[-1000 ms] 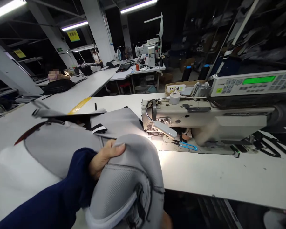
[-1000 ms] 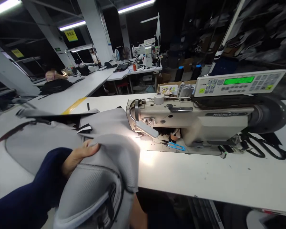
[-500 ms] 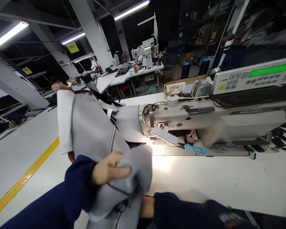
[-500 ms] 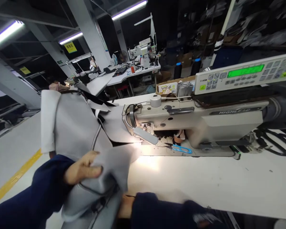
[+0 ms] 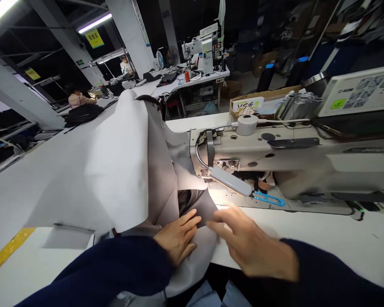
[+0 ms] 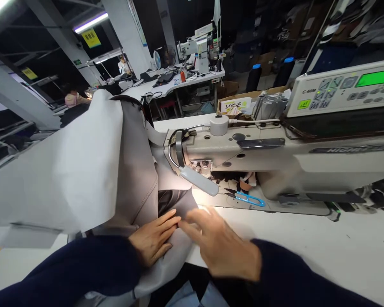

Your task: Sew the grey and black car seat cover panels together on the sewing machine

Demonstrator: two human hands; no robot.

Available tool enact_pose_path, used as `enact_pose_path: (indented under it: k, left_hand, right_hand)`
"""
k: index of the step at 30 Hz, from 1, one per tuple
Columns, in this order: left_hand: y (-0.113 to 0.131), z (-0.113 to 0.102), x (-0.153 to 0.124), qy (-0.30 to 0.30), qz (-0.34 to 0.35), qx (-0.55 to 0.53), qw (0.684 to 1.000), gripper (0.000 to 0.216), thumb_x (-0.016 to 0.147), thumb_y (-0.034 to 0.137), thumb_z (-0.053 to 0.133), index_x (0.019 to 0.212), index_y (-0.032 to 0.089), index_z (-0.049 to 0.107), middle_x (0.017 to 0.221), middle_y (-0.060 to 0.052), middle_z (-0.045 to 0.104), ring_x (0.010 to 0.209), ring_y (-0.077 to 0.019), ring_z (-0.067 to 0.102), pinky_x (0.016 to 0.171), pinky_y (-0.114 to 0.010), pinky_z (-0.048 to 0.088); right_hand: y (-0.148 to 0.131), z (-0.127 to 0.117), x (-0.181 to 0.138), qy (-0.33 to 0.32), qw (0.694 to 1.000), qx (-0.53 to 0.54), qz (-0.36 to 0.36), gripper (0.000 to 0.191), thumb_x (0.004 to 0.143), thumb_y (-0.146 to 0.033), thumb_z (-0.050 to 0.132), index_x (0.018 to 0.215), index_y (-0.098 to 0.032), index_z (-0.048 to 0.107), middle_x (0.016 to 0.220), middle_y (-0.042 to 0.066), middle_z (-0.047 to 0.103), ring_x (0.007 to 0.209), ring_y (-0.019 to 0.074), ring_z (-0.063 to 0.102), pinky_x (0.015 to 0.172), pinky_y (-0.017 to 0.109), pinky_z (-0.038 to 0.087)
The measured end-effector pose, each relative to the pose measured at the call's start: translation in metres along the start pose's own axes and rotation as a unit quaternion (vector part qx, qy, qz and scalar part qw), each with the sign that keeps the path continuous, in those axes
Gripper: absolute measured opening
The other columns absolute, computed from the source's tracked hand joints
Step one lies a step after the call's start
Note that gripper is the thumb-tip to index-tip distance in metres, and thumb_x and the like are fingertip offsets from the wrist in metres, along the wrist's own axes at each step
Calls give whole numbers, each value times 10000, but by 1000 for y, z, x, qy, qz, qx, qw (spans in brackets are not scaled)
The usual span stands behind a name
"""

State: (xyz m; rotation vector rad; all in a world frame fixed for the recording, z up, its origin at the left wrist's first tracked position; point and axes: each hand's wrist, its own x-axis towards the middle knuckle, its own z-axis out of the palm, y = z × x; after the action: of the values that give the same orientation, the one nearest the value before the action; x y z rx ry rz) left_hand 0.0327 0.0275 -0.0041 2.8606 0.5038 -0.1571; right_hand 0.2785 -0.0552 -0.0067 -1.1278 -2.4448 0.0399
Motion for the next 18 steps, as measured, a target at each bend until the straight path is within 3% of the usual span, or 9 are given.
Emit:
enact_pose_path:
  k: [2,4,6,8,9,12,15,16,18]
  left_hand:
    - [-2,2,2,9,-13,48,999,553,886,313,463,1373,54,418,1523,-134,289,1450,-283,104,1187,-420,241]
    - [-17,-3,1,34,-54,45,997,607,864,283,481,1416,66,351,1552,-137,208,1446,-290,127,1172,-429,271]
    - [-42,-15,0,78,-139,-26,987,573,855,268,493,1397,114,388,1540,-130,245,1414,-275,251,1149,-406,319]
    - [-75,-30,0,147,-272,-150,939,451,854,286,511,1290,170,498,1408,-111,467,1277,-245,472,1070,-371,426]
    - [-91,-38,0,187,-344,-210,896,376,852,309,520,1204,180,546,1260,-100,587,1154,-233,573,991,-364,494]
    - [-132,-54,2,245,-455,-250,819,336,921,398,373,1072,144,532,891,-92,652,808,-200,679,685,-345,590]
    - [-149,-50,1,246,-482,-231,808,348,856,449,501,997,133,533,821,-70,611,710,-191,663,629,-335,582]
    - [-150,-46,-1,244,-473,-203,822,390,798,450,591,1018,133,541,878,-80,608,725,-196,658,657,-349,581]
    - [-150,-39,-6,229,-397,-84,885,524,743,433,668,1149,133,526,1099,-143,564,866,-236,643,772,-403,563]
  right_hand:
    - [27,11,11,-45,999,2,-29,716,688,-137,516,1392,-108,385,1418,196,394,1310,355,339,1032,567,307]
    - [44,38,30,-31,999,11,-42,596,756,-131,475,1347,-73,426,1389,189,446,1315,320,342,1064,549,264]
    - [49,68,54,1,999,24,-33,420,807,-66,408,1201,-102,547,1274,149,560,1211,253,455,1055,492,285]
    - [44,87,71,13,999,49,2,301,795,-39,402,975,-138,622,984,83,665,937,188,567,915,383,399]
    - [39,91,74,15,998,56,19,261,784,-35,402,877,-148,619,847,55,657,800,167,561,799,334,426]
    - [24,82,62,23,997,66,44,215,781,-50,389,723,-165,562,641,13,555,583,147,436,567,290,341]
    - [15,63,35,26,993,99,59,226,758,-37,374,774,-158,563,676,24,528,610,158,397,591,302,330]
    - [13,59,27,18,991,118,62,256,730,-37,394,872,-144,578,741,41,543,662,169,416,624,307,348]
    - [12,54,19,-3,987,151,60,486,657,-63,460,1138,-97,524,996,112,565,831,208,459,724,335,390]
